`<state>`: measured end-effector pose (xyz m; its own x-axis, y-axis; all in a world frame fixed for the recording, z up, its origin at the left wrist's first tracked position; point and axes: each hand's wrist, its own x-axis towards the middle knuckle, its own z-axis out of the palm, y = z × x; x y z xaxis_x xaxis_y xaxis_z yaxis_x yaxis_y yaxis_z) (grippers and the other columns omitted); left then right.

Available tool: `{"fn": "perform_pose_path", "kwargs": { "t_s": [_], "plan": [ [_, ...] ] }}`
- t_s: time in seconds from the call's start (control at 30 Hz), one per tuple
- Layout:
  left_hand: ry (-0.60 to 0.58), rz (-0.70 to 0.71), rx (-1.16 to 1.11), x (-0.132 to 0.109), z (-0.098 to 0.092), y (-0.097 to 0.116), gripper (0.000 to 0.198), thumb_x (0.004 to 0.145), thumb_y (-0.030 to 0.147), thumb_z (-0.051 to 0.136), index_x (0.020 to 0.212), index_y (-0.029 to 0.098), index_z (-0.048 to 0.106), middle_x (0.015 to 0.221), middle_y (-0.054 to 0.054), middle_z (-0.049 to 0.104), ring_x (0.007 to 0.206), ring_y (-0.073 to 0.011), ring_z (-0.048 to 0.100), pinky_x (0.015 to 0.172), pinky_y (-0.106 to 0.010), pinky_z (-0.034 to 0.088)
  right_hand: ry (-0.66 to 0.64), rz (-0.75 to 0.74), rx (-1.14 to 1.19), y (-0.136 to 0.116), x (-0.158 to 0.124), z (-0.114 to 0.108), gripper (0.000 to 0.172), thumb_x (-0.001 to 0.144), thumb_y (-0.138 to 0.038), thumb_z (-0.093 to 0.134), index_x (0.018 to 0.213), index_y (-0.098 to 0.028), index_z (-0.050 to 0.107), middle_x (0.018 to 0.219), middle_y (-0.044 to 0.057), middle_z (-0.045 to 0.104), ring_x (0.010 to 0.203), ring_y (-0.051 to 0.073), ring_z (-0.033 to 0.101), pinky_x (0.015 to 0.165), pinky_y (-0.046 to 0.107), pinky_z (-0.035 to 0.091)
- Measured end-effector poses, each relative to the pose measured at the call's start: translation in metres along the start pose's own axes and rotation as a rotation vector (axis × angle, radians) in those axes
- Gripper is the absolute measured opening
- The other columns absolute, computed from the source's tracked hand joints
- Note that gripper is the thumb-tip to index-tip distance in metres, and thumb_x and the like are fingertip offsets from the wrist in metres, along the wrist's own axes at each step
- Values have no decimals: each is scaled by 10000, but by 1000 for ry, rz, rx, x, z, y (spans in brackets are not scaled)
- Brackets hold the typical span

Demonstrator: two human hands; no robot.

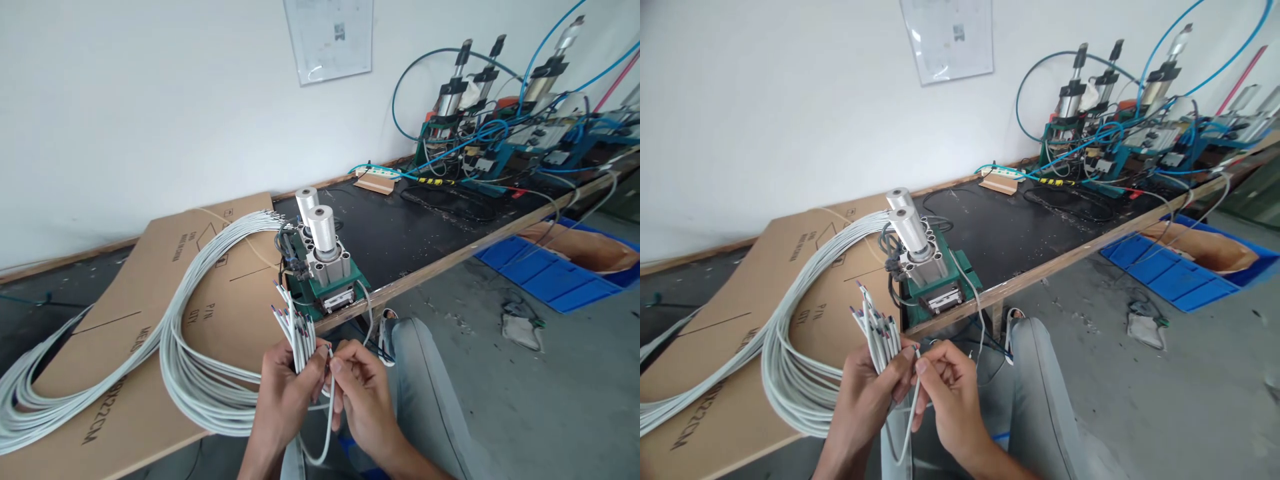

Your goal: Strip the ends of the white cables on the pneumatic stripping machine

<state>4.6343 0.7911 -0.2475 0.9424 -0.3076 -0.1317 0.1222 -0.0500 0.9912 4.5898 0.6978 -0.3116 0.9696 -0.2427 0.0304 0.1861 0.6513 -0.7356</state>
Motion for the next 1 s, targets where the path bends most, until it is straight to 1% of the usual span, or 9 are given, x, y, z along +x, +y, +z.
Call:
{"fn": "perform_pose_path", "kwargs": {
  "t_s": [0.17,0.3,0.37,0.5,0.67,0.77,0.87,0.93,1.0],
  "plan": [
    [15,8,21,-1,3,-4,308,854,344,678,608,176,600,428,69,424,384,-99,436,393,-213,370,26,-8,-13,1,0,0,363,883,-474,776,742,-181,615,530,-79,544,318,31,458,299,108,439],
    [6,1,-53,-1,3,-10,386,889,407,662,589,186,561,451,61,426,383,-108,458,376,-217,388,16,8,-1,5,0,-2,344,899,-460,763,756,-181,622,527,-76,554,323,29,452,308,106,441],
    [-4,-7,-88,-2,2,-12,402,897,430,659,594,184,564,467,57,432,395,-112,474,377,-217,395,11,24,3,6,0,-2,349,901,-469,759,760,-182,621,517,-76,555,322,30,443,310,106,441],
    [6,10,-63,-2,0,-14,361,891,406,672,624,173,601,477,50,455,431,-115,488,414,-220,422,30,38,16,5,1,0,379,875,-500,777,752,-179,618,524,-77,550,316,25,420,297,107,427],
    [17,45,11,0,0,-10,312,879,378,668,649,172,628,458,64,437,414,-113,478,426,-223,434,26,52,45,1,2,0,376,869,-495,785,748,-178,623,505,-79,541,314,24,406,297,109,423],
    [44,102,85,1,2,-7,329,856,369,691,603,173,612,452,61,449,417,-102,457,440,-216,432,33,45,44,1,2,-1,379,872,-499,782,741,-182,620,459,-87,512,314,30,392,296,105,409],
    [67,119,152,2,5,-4,360,847,383,698,571,176,593,445,52,467,410,-97,430,423,-215,405,41,35,38,3,2,-1,370,881,-494,774,750,-184,622,439,-92,501,313,36,394,301,109,409],
    [103,119,167,2,7,-1,352,843,390,697,580,180,593,446,52,472,405,-99,427,407,-215,390,36,48,26,3,4,-3,365,888,-490,768,754,-184,618,462,-87,521,315,36,402,306,117,411],
    [121,107,145,1,9,0,351,852,397,685,589,187,587,433,59,456,385,-100,426,396,-217,388,-11,54,-25,-1,5,-9,358,916,-490,732,761,-188,619,510,-72,551,333,51,442,312,138,426]
  ]
}}
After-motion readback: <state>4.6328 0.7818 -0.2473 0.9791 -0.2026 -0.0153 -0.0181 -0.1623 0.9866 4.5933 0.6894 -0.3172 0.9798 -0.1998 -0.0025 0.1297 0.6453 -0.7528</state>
